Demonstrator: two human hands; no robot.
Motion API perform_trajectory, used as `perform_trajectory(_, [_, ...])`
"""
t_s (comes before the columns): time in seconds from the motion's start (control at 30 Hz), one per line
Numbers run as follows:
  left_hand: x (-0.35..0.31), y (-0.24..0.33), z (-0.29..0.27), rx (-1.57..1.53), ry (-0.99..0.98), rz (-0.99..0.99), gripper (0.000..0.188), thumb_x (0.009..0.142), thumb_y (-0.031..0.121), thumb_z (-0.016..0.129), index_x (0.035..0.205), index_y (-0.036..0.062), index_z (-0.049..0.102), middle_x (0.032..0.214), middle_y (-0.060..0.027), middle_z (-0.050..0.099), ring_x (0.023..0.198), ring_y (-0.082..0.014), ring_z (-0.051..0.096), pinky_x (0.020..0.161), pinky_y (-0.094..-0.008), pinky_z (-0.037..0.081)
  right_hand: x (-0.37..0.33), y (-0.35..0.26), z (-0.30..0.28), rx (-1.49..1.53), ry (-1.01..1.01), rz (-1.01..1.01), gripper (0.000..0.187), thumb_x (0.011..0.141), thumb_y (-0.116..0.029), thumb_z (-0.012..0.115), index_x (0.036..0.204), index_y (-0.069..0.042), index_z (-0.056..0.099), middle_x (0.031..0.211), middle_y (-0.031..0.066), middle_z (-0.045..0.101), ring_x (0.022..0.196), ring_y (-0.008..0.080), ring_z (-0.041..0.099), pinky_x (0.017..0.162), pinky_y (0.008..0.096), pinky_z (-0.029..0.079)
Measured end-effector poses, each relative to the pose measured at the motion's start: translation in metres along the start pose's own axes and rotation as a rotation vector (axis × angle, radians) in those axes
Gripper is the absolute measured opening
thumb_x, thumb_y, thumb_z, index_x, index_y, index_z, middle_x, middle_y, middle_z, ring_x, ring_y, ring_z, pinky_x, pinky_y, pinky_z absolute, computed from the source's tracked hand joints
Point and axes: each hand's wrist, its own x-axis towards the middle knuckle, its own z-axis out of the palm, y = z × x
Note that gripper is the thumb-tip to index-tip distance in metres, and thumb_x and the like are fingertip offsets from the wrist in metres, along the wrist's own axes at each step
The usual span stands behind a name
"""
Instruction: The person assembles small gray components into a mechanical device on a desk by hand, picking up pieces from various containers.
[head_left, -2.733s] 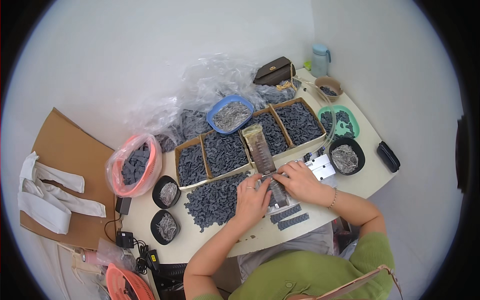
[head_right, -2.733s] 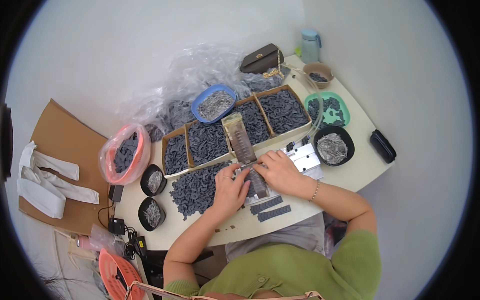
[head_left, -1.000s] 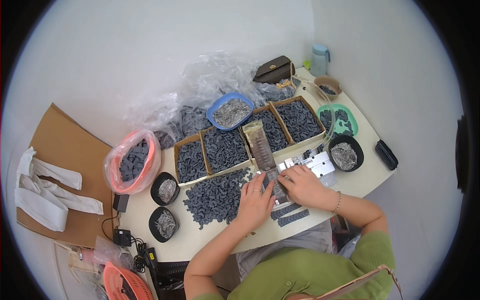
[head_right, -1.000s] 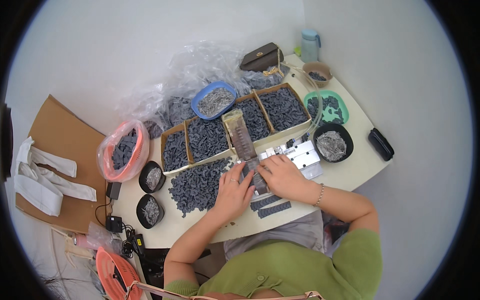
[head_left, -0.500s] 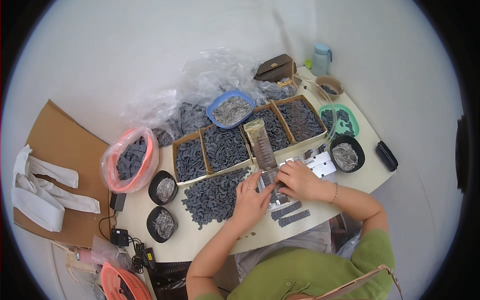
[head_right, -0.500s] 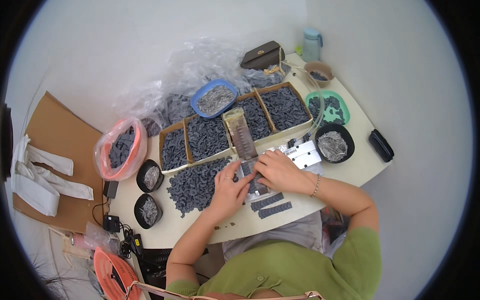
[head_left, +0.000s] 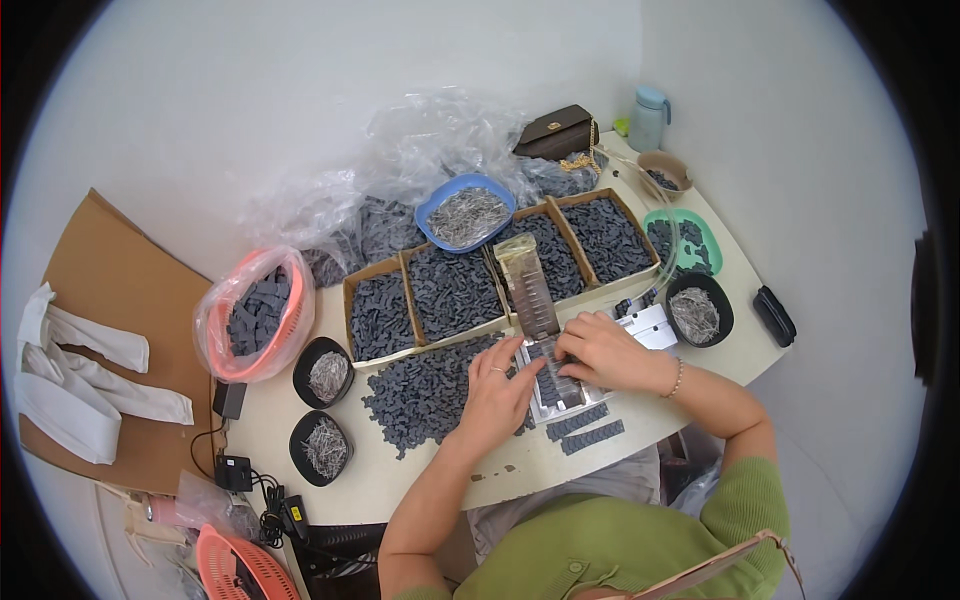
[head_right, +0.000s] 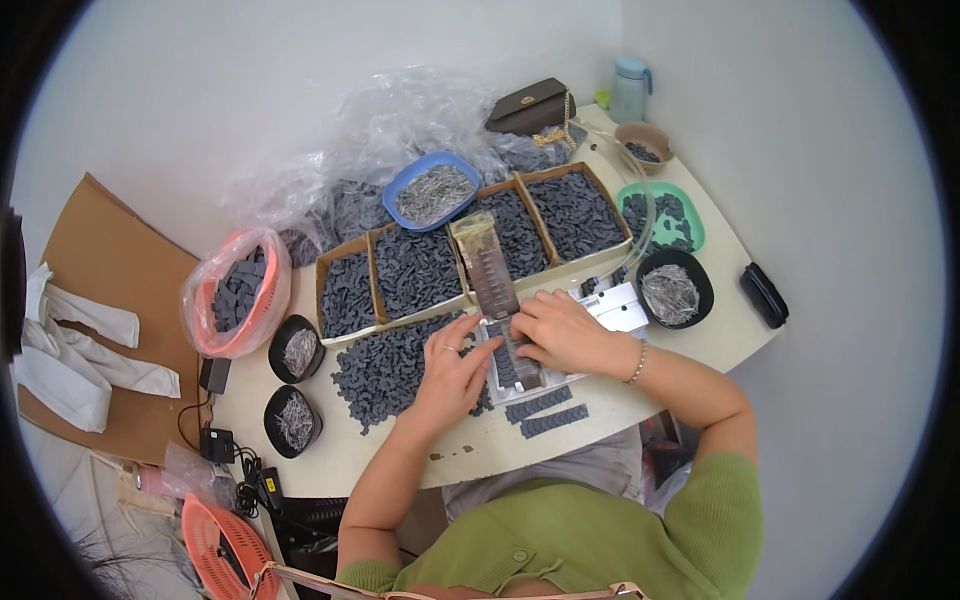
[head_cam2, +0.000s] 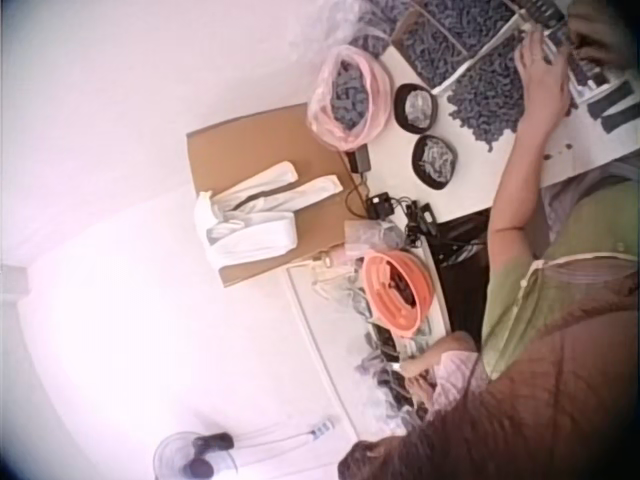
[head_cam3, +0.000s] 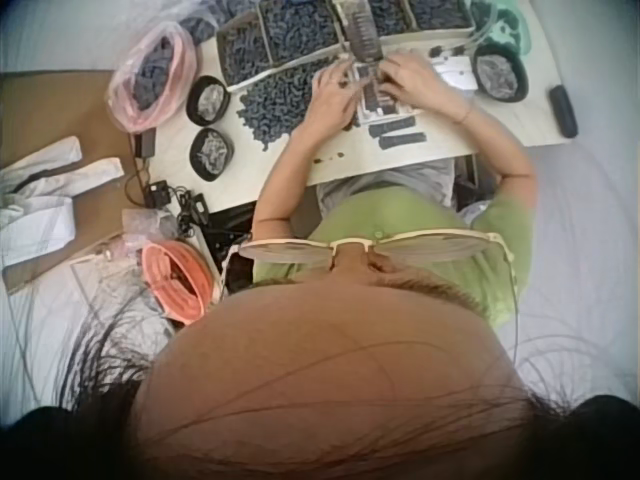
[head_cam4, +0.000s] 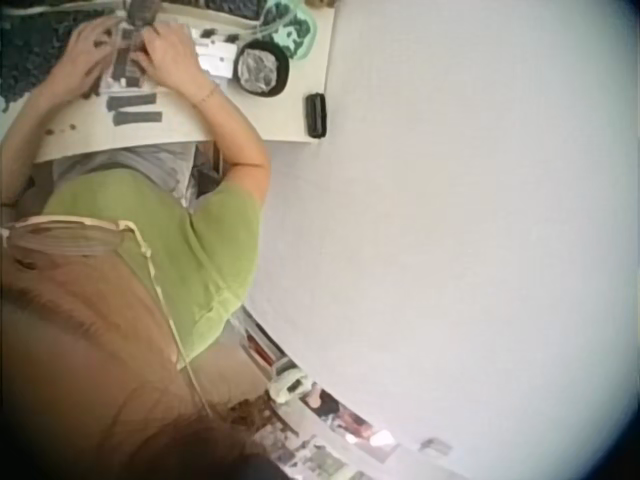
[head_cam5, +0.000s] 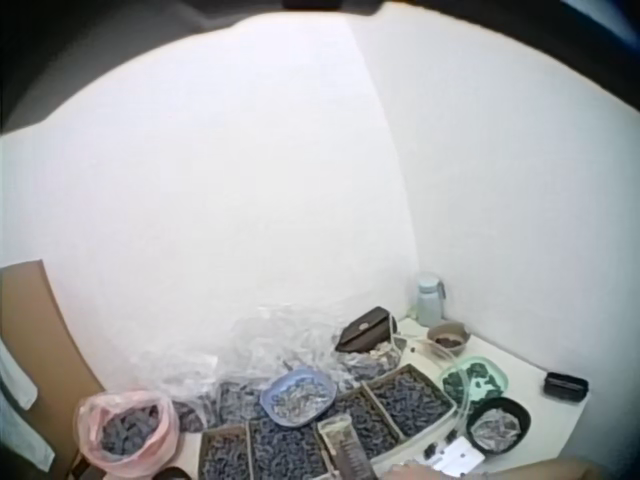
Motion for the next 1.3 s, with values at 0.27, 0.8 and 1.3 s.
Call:
perform_trajectory(0.27, [-0.006,0.002,0.000,-0.001,0.082,-0.012,0.027,0.079,0.003,0.063,0.105,0.0064,0.066,0.121,-0.0149,0.053,0.118,-0.0342,0.049,0.097,-0.0470,0.035,0.011,0.001,0.002,-0.058,-0.226,-0.018,0.017,0.080,-0.024,0.069,0.085,-0.009,0.060,0.087,0.0066,0.057,0.090,0.0250,0.055,0.079,0.0377,0.040])
perform_trajectory(0.8, [-0.014,0.025,0.007,0.261,-0.027,0.043,0.038,0.085,0.025,0.062,0.117,0.0031,0.062,0.127,-0.0133,0.056,0.124,-0.0309,0.048,0.104,-0.0484,0.033,0.143,0.067,-0.013,0.011,0.510,0.237,0.025,0.089,-0.024,0.061,0.101,-0.003,0.058,0.086,0.0141,0.064,0.085,0.0337,0.061,0.075,0.0433,0.048])
perform_trajectory(1.3, [-0.010,0.002,-0.014,0.241,0.248,-0.136,0.033,0.076,0.013,0.071,0.108,0.0077,0.065,0.115,-0.0093,0.058,0.120,-0.0314,0.050,0.104,-0.0500,0.031,-0.050,-0.058,0.010,-0.395,0.257,-0.365,0.022,0.078,-0.013,0.060,0.099,-0.009,0.062,0.099,0.0043,0.064,0.099,0.0169,0.057,0.079,0.0266,0.047])
